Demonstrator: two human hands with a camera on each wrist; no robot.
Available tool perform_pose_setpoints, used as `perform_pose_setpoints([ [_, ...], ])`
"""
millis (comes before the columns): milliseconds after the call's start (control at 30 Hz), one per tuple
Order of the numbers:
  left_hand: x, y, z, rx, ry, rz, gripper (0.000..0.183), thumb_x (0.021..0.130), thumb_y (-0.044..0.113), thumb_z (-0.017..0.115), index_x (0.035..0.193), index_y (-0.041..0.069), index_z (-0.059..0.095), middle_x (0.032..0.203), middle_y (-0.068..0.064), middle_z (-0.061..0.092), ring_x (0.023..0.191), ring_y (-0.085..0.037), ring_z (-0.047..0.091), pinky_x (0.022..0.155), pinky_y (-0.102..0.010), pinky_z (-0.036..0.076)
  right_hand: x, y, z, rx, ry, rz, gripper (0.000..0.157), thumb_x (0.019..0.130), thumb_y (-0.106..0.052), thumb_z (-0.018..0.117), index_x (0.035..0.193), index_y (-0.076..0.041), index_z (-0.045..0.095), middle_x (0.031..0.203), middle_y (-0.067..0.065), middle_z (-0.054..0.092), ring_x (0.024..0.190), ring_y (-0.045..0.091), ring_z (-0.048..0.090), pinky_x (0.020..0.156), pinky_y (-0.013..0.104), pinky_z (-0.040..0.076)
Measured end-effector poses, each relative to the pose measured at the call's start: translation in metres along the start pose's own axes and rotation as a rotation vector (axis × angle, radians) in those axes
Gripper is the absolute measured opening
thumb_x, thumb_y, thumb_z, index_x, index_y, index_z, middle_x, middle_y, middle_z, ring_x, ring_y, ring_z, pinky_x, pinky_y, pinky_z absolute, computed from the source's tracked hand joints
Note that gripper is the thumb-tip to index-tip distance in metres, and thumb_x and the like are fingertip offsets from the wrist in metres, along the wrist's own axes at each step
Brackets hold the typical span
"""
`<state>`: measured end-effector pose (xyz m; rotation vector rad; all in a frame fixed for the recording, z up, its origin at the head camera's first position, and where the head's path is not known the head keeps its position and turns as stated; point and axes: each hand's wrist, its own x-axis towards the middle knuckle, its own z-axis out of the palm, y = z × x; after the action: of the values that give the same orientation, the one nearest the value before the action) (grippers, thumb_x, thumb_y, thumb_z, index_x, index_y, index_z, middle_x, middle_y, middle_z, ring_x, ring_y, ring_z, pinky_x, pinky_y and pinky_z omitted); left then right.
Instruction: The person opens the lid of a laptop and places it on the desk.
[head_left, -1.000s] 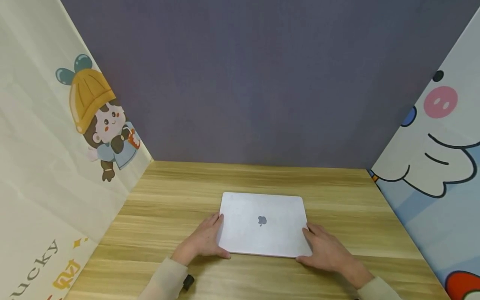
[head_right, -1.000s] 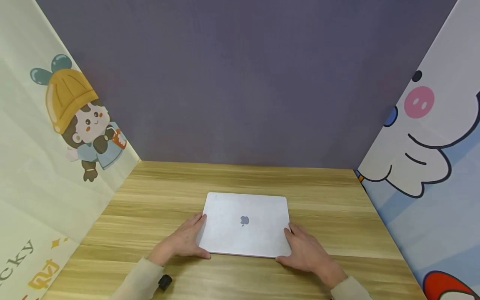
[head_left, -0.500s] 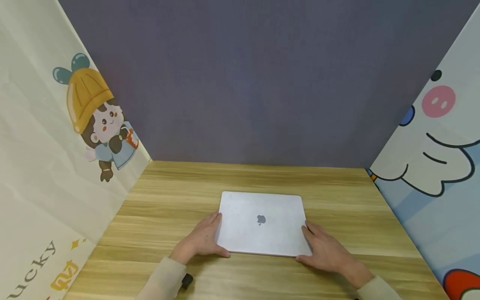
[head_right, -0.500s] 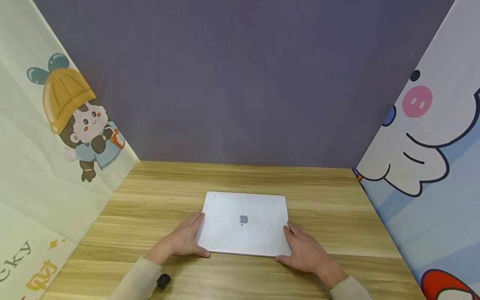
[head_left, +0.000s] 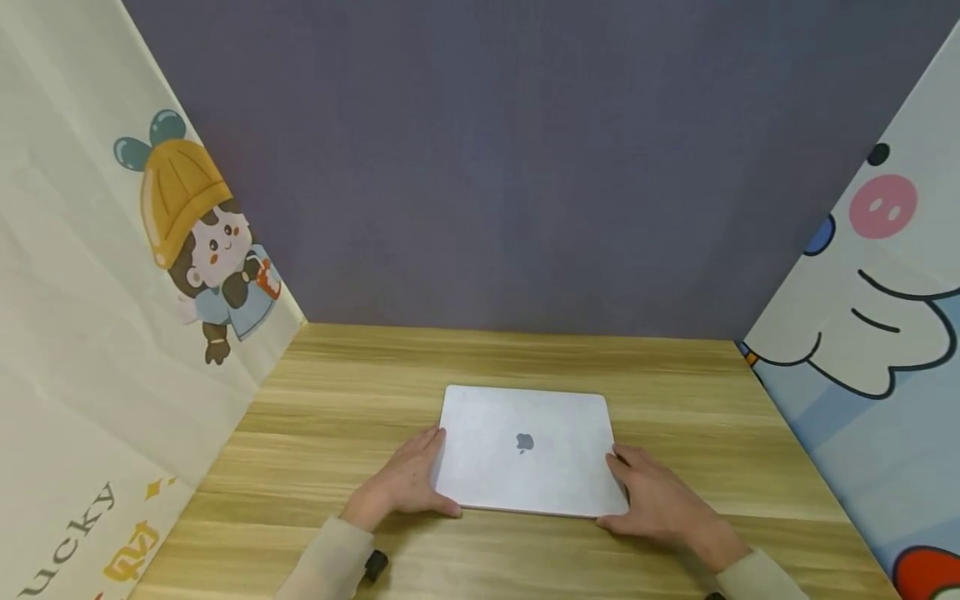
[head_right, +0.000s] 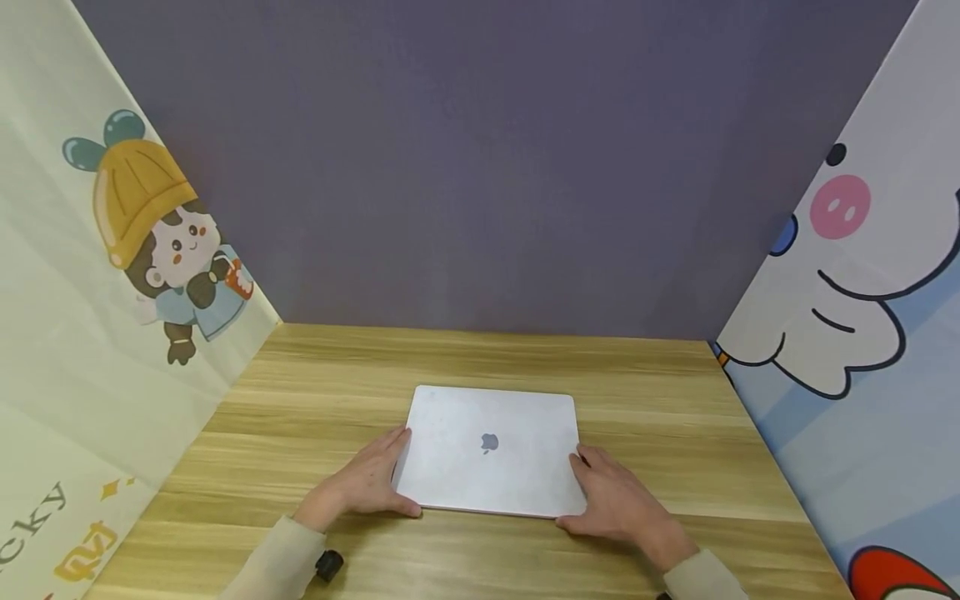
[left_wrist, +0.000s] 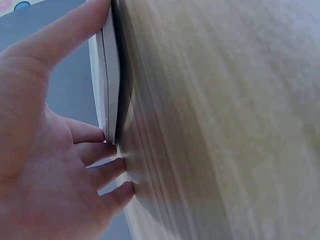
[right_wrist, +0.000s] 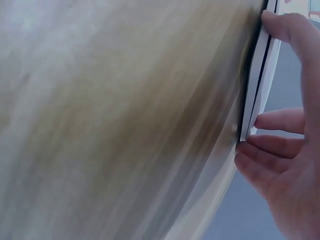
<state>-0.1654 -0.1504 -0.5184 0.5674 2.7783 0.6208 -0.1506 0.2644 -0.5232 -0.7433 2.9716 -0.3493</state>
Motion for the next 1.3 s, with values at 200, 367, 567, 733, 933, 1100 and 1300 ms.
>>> perform_pose_setpoints([
  [200, 0.0, 0.0, -0.001, -0.021, 0.004, 0.002, 0.135, 0.065, 0.066, 0.086, 0.157, -0.009, 0.021, 0.163, -0.029, 0.022, 0.15, -0.042, 0.024, 0.121, -0.055, 0.024, 0.002, 0.001, -0.005, -0.021, -0.015, -0.001, 0.104, 0.074, -0.075, 0.073, 0.135, 0.008, 0.06, 0.142, 0.026, 0.053, 0.128, 0.047, 0.051, 0.102, 0.058, 0.048],
  [367, -0.001, -0.001, -0.001, -0.025, 0.0, 0.011, 0.135, 0.064, 0.063, 0.089, 0.157, -0.009, 0.022, 0.163, -0.028, 0.022, 0.15, -0.042, 0.024, 0.121, -0.055, 0.025, 0.002, 0.002, -0.008, -0.039, -0.03, -0.008, 0.105, 0.073, -0.078, 0.07, 0.134, 0.007, 0.061, 0.14, 0.024, 0.055, 0.128, 0.047, 0.052, 0.102, 0.059, 0.048],
  [567, -0.002, -0.003, -0.001, -0.032, -0.019, 0.022, 0.132, 0.065, 0.056, 0.09, 0.157, -0.009, 0.021, 0.164, -0.028, 0.021, 0.151, -0.042, 0.021, 0.121, -0.055, 0.024, 0.003, 0.002, -0.01, -0.06, -0.025, -0.033, 0.103, 0.073, -0.078, 0.07, 0.131, 0.007, 0.064, 0.137, 0.023, 0.058, 0.126, 0.046, 0.054, 0.101, 0.059, 0.048],
  [733, -0.003, -0.004, -0.001, -0.054, -0.023, 0.034, 0.129, 0.068, 0.054, 0.088, 0.158, -0.008, 0.019, 0.164, -0.027, 0.02, 0.152, -0.041, 0.02, 0.121, -0.055, 0.024, 0.005, 0.003, -0.008, -0.085, -0.025, -0.046, 0.103, 0.072, -0.08, 0.069, 0.129, 0.006, 0.065, 0.135, 0.022, 0.059, 0.124, 0.045, 0.056, 0.101, 0.058, 0.049],
  [933, -0.005, -0.004, -0.002, -0.083, -0.031, 0.041, 0.127, 0.071, 0.051, 0.086, 0.158, -0.009, 0.017, 0.165, -0.027, 0.018, 0.153, -0.04, 0.018, 0.122, -0.056, 0.021, 0.006, 0.004, -0.009, -0.098, -0.038, -0.053, 0.102, 0.072, -0.079, 0.068, 0.128, 0.006, 0.065, 0.134, 0.022, 0.06, 0.124, 0.045, 0.056, 0.102, 0.058, 0.048],
  [1100, -0.004, -0.005, -0.002, -0.072, -0.025, 0.05, 0.125, 0.071, 0.05, 0.086, 0.158, -0.009, 0.017, 0.165, -0.026, 0.018, 0.153, -0.04, 0.018, 0.122, -0.055, 0.021, 0.006, 0.002, -0.013, -0.095, -0.042, -0.047, 0.101, 0.072, -0.077, 0.07, 0.127, 0.007, 0.065, 0.135, 0.023, 0.06, 0.125, 0.047, 0.055, 0.102, 0.061, 0.048],
  [1300, -0.004, -0.005, -0.003, -0.08, -0.019, 0.071, 0.125, 0.071, 0.048, 0.087, 0.158, -0.01, 0.016, 0.165, -0.026, 0.019, 0.152, -0.041, 0.019, 0.123, -0.055, 0.02, 0.006, 0.002, -0.018, -0.104, -0.037, -0.058, 0.098, 0.072, -0.075, 0.071, 0.126, 0.007, 0.066, 0.133, 0.022, 0.061, 0.123, 0.046, 0.057, 0.101, 0.059, 0.048],
])
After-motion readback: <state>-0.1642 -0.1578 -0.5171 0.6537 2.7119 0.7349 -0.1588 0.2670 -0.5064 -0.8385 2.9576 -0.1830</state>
